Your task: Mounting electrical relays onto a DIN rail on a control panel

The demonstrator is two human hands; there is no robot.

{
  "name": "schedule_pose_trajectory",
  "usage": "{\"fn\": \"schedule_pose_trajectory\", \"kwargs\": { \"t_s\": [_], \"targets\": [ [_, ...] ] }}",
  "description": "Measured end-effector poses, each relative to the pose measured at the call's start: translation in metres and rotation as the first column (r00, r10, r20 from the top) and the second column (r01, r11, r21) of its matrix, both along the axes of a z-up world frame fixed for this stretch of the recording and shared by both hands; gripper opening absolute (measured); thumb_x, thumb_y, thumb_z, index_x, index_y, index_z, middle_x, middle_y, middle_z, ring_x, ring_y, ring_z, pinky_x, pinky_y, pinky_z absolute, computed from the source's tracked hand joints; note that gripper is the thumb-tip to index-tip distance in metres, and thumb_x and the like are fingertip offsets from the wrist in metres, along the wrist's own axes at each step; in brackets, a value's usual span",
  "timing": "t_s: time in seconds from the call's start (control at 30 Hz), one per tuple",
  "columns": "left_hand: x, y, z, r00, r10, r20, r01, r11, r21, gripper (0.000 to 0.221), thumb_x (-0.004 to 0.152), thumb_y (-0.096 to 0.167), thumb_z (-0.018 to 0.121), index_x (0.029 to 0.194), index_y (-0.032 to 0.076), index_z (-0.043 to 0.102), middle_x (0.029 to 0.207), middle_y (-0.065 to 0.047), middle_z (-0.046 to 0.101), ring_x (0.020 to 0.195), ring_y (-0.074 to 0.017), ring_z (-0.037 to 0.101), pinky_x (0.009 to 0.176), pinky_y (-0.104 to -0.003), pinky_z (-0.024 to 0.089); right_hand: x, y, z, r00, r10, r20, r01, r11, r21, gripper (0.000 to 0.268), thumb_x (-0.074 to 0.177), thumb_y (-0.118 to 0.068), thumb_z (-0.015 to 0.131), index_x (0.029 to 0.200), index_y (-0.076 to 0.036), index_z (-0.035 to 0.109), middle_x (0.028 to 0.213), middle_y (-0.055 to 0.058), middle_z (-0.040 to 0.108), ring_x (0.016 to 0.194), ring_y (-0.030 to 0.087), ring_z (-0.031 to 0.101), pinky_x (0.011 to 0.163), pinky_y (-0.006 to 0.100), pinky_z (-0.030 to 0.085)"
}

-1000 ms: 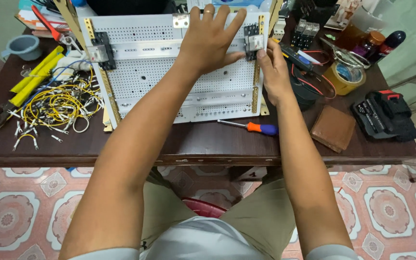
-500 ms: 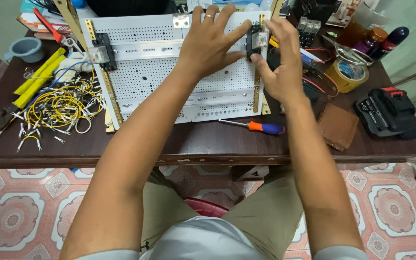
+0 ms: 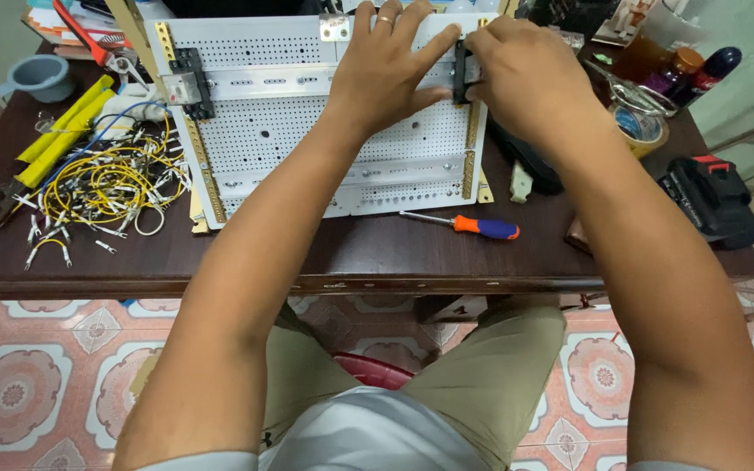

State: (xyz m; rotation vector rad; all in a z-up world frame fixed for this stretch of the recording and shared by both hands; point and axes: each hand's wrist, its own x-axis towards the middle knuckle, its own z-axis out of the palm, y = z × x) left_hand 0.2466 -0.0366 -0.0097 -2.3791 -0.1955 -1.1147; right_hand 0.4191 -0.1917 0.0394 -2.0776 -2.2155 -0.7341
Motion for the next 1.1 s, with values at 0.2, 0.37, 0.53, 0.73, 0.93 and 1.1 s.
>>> {"fn": "schedule_pose_trajectory", "kwargs": {
  "t_s": [0.2, 0.37, 0.53, 0.73, 0.93, 1.1],
  "targets": [
    [-0.002, -0.004, 0.005, 1.000, 0.010, 0.018, -0.010, 1.000, -0.010, 0.083, 0.078, 0.074, 0.091, 0.133, 0.022, 0.055, 0.122, -0.013, 0.057, 0.098, -0.0355, 0.059, 0.086, -0.050, 0.045, -0.013, -0.005, 0.011, 0.994, 0.031, -0.103, -0.032, 0.999, -0.012, 0.048, 0.083, -0.022, 0.088, 0.111, 0.003, 0.058, 0.124, 0.016, 0.059, 0.099, 0.042, 0.064, 0.064, 0.054, 0.052],
    [-0.001, -0.003, 0.006, 1.000, 0.007, 0.003, -0.006, 0.997, -0.077, 0.085, 0.072, 0.076, 0.092, 0.132, 0.026, 0.057, 0.123, -0.011, 0.058, 0.100, -0.0346, 0.060, 0.082, -0.050, 0.044, -0.022, 0.002, 0.013, 0.988, -0.126, -0.091, 0.117, 0.988, -0.104, 0.056, 0.085, -0.025, 0.084, 0.128, 0.002, 0.060, 0.113, 0.022, 0.067, 0.094, 0.048, 0.067, 0.068, 0.056, 0.054],
    [0.002, 0.004, 0.000, 0.997, -0.056, 0.053, 0.057, 0.998, -0.034, 0.073, 0.073, 0.067, 0.097, 0.116, 0.024, 0.058, 0.123, -0.011, 0.059, 0.098, -0.0340, 0.060, 0.081, -0.048, 0.043, -0.010, 0.000, -0.013, 0.994, 0.020, -0.106, -0.014, 0.998, 0.064, 0.051, 0.078, -0.011, 0.089, 0.112, 0.005, 0.056, 0.103, 0.021, 0.055, 0.083, 0.045, 0.061, 0.060, 0.053, 0.049],
    [0.002, 0.006, -0.001, 0.990, -0.099, 0.098, 0.099, 0.995, 0.002, 0.067, 0.072, 0.060, 0.100, 0.099, 0.020, 0.054, 0.107, -0.007, 0.058, 0.085, -0.0284, 0.055, 0.073, -0.044, 0.041, -0.015, 0.000, -0.018, 0.994, 0.079, -0.077, -0.069, 0.990, 0.127, 0.046, 0.075, 0.000, 0.086, 0.107, 0.003, 0.053, 0.104, 0.021, 0.053, 0.084, 0.041, 0.060, 0.063, 0.050, 0.050],
    [-0.004, 0.003, 0.002, 0.988, -0.116, 0.098, 0.117, 0.993, -0.005, 0.069, 0.073, 0.058, 0.100, 0.101, 0.019, 0.051, 0.105, -0.008, 0.055, 0.086, -0.0285, 0.052, 0.072, -0.043, 0.040, -0.007, -0.001, -0.018, 0.989, 0.099, -0.110, -0.083, 0.986, 0.143, 0.050, 0.073, -0.004, 0.086, 0.107, 0.001, 0.050, 0.105, 0.021, 0.053, 0.074, 0.046, 0.059, 0.050, 0.054, 0.044],
    [-0.003, 0.000, 0.006, 0.995, -0.089, 0.041, 0.091, 0.995, -0.051, 0.070, 0.075, 0.063, 0.096, 0.106, 0.019, 0.052, 0.120, -0.012, 0.058, 0.093, -0.0335, 0.056, 0.077, -0.046, 0.039, 0.038, -0.031, 0.022, 0.836, 0.349, -0.424, -0.285, 0.936, 0.208, 0.063, 0.085, -0.020, 0.100, 0.132, -0.002, 0.061, 0.124, 0.018, 0.066, 0.091, 0.029, 0.069, 0.080, 0.042, 0.052]
  ]
}}
